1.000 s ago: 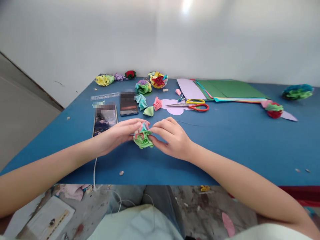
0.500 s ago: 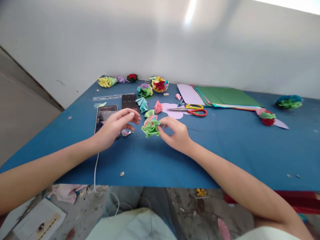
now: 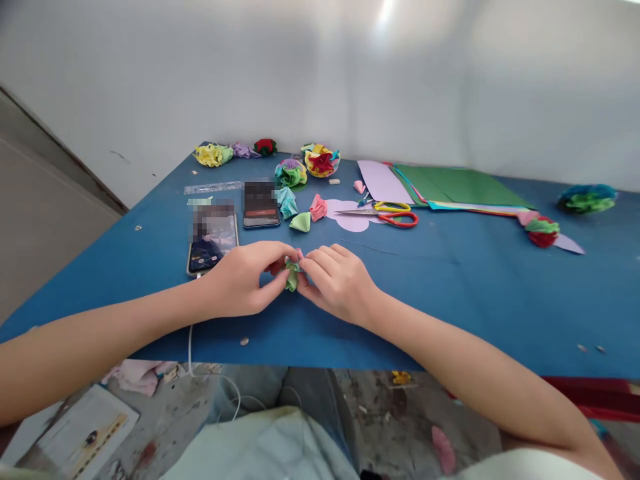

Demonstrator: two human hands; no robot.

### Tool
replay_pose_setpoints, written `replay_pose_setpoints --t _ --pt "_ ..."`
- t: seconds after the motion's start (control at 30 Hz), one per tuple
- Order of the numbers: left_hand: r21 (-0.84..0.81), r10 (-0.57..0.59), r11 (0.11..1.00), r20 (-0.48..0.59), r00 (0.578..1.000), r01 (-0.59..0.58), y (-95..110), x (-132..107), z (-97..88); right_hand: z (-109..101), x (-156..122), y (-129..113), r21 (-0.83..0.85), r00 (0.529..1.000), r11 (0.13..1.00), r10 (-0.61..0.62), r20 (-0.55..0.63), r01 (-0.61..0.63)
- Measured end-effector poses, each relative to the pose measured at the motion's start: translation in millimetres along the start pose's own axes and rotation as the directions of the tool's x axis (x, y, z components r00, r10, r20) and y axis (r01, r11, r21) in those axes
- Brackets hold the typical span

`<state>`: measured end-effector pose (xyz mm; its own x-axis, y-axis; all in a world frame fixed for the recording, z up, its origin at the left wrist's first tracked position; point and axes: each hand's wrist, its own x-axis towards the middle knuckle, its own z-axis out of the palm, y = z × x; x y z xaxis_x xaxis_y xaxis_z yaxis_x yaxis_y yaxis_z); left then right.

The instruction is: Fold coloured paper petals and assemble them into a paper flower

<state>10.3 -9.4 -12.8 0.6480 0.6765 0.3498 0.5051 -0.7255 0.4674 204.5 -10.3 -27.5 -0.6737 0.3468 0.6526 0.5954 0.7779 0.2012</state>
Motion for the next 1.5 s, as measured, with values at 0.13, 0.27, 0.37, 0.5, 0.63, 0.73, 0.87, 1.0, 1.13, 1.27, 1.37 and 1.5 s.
replay_pose_setpoints --t 0.13,0.27,0.37,0.5,0.63,0.73,0.87,1.0,1.13,1.27,1.37,1.5 --pt "0.07 0.001 0.998 -0.005 1.0 -0.001 4 0 -1.7 -2 0 1 0.015 0.999 0.999 -0.036 0.014 0.036" --pt "-0.045 -0.024 0.999 -0.001 1.0 0.024 3 3 -6.7 -2 -2 4 0.15 0.999 0.989 -0.006 0.033 0.001" --pt "-0.079 -0.005 0.997 -0.018 1.0 0.004 3 4 -9.6 -4 -2 4 0.246 0.997 0.968 0.034 0.072 -0.051" --pt "-0.083 0.052 0.995 -0.02 0.998 -0.053 5 2 -9.0 -9 -2 4 0.45 0.975 0.872 0.119 0.189 -0.193" --pt "-0.103 0.106 0.989 -0.026 0.994 -0.108 7 1 -9.3 -17 2 5 0.556 0.944 0.766 0.217 0.247 -0.322" --pt "-0.129 0.102 0.986 -0.057 0.993 -0.109 8 1 -12.7 -23 6 7 0.6 0.899 0.677 0.246 0.362 -0.427" --pt "-0.167 0.021 0.986 -0.049 0.999 -0.029 10 3 -16.8 -27 7 6 0.582 0.88 0.672 0.249 0.404 -0.457" --pt "-0.231 -0.099 0.968 -0.003 0.995 0.096 11 4 -16.4 -21 0 -2 0.55 0.923 0.748 0.234 0.305 -0.371" --pt "-0.25 -0.131 0.96 0.001 0.991 0.127 11 3 -15.8 -18 -3 -6 0.511 0.935 0.785 0.265 0.234 -0.35" --pt "-0.215 -0.098 0.972 -0.02 0.995 0.092 12 3 -17.0 -22 0 -5 0.497 0.932 0.792 0.258 0.255 -0.355" --pt "-0.179 -0.07 0.982 -0.046 0.996 0.061 12 3 -17.7 -24 2 -4 0.516 0.925 0.776 0.236 0.297 -0.363" --pt "-0.097 -0.013 0.995 0.0 1.0 0.013 12 2 -17.8 -20 -1 -5 0.531 0.933 0.781 0.184 0.309 -0.33"
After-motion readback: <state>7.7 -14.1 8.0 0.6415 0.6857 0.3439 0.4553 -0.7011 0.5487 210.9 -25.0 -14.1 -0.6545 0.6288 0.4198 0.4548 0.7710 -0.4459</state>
